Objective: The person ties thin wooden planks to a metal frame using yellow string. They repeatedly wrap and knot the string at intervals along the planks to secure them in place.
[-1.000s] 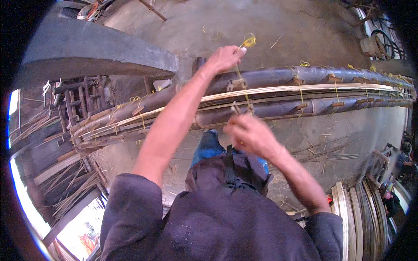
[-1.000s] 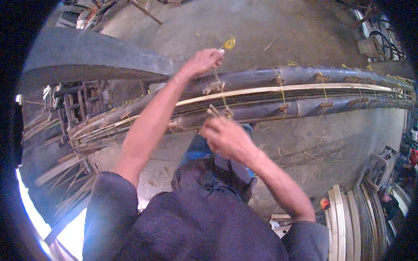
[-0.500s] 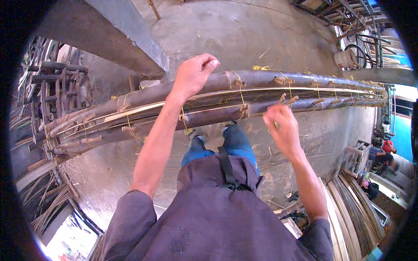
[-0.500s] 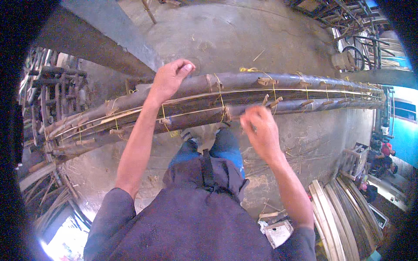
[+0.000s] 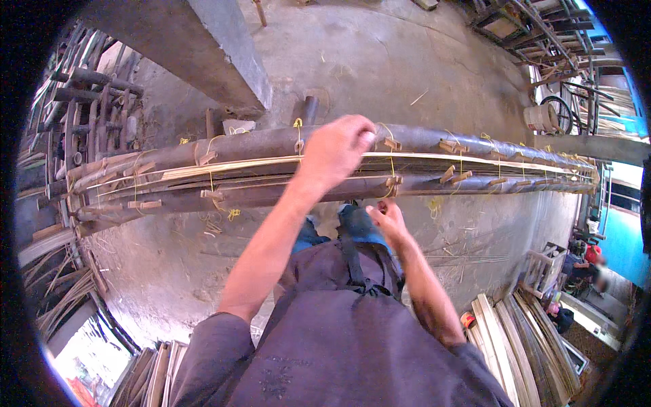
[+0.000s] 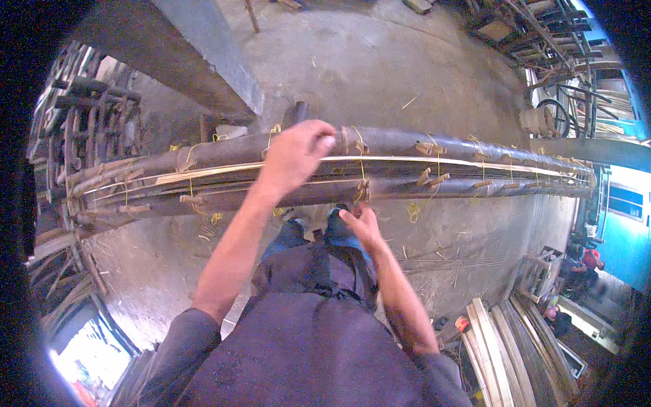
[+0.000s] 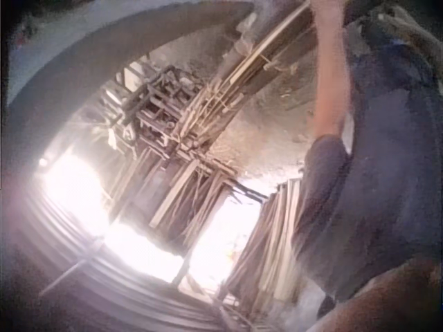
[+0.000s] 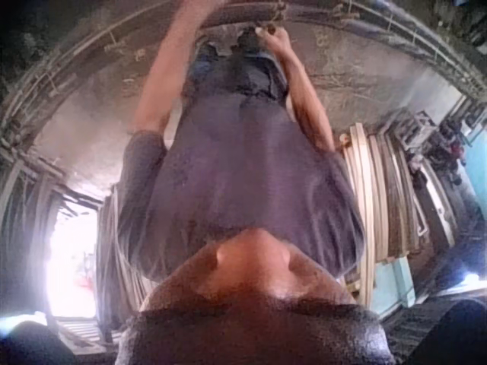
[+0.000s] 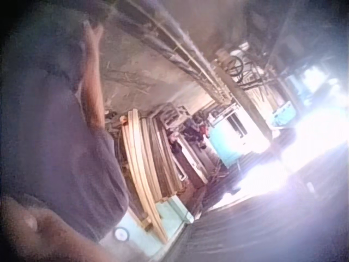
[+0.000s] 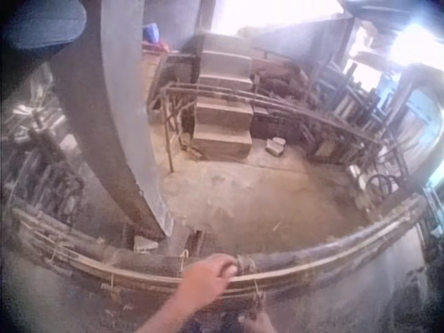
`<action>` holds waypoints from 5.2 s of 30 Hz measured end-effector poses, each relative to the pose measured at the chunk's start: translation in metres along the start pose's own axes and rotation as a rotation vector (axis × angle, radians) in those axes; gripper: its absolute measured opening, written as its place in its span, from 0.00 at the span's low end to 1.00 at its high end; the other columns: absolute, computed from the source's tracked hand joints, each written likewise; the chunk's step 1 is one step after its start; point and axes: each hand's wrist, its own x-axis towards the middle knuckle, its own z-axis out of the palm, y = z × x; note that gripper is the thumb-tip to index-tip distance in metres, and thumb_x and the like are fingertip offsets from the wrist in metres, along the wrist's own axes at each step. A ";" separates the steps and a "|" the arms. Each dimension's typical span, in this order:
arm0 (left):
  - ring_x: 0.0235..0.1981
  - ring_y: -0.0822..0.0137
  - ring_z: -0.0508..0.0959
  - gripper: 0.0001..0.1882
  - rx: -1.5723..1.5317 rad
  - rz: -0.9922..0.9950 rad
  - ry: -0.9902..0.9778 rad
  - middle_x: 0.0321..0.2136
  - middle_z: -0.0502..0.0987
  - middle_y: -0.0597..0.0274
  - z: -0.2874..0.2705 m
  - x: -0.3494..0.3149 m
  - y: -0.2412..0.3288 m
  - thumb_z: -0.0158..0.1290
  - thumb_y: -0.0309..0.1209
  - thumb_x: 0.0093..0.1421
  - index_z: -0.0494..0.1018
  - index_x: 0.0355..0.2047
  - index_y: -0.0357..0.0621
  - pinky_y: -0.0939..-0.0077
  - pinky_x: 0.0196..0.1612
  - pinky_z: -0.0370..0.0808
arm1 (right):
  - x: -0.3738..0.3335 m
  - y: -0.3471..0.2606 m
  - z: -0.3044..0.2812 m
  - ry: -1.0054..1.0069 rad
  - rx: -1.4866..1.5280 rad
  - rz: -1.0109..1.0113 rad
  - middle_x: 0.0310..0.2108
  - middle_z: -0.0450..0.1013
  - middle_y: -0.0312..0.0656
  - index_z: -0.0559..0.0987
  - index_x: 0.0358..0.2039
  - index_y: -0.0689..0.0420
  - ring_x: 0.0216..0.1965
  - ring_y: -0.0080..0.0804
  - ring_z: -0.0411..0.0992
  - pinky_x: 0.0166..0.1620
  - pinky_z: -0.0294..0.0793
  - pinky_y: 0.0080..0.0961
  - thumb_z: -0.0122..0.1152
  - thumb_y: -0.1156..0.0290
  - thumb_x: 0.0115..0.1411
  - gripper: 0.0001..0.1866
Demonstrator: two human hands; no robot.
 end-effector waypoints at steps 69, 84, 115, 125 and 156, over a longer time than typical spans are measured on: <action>0.24 0.61 0.76 0.12 0.048 -0.111 0.034 0.20 0.76 0.62 -0.056 -0.078 -0.084 0.50 0.39 0.61 0.76 0.30 0.44 0.69 0.31 0.70 | 0.045 -0.071 0.172 -0.376 -0.693 -0.590 0.24 0.74 0.48 0.75 0.24 0.58 0.29 0.47 0.76 0.31 0.75 0.41 0.52 0.64 0.57 0.11; 0.33 0.62 0.77 0.22 0.334 -0.182 -0.462 0.32 0.79 0.55 -0.171 0.057 -0.194 0.44 0.45 0.64 0.75 0.40 0.37 0.69 0.38 0.73 | -0.027 -0.113 0.208 -0.272 -0.029 -0.418 0.30 0.72 0.43 0.72 0.51 0.57 0.35 0.41 0.74 0.44 0.74 0.31 0.61 0.70 0.52 0.23; 0.26 0.68 0.77 0.12 -0.443 -0.172 0.029 0.22 0.76 0.61 -0.203 -0.130 -0.154 0.47 0.34 0.64 0.75 0.29 0.41 0.70 0.30 0.70 | 0.081 -0.117 0.354 -0.361 -0.755 -0.716 0.20 0.75 0.48 0.77 0.24 0.57 0.24 0.45 0.77 0.26 0.76 0.40 0.50 0.61 0.60 0.15; 0.31 0.59 0.76 0.21 0.256 -0.158 -0.114 0.27 0.76 0.54 -0.215 0.065 -0.292 0.40 0.46 0.63 0.70 0.35 0.39 0.63 0.36 0.71 | 0.050 -0.154 0.293 -0.017 -0.220 -0.800 0.33 0.74 0.44 0.76 0.28 0.57 0.35 0.45 0.74 0.38 0.75 0.36 0.61 0.75 0.43 0.08; 0.38 0.49 0.77 0.14 0.356 -0.019 -0.194 0.35 0.77 0.48 -0.384 -0.239 -0.304 0.51 0.33 0.57 0.74 0.41 0.40 0.55 0.42 0.72 | 0.099 -0.422 0.467 -0.219 -1.014 -0.884 0.28 0.71 0.44 0.77 0.31 0.59 0.35 0.37 0.72 0.38 0.70 0.33 0.56 0.67 0.56 0.08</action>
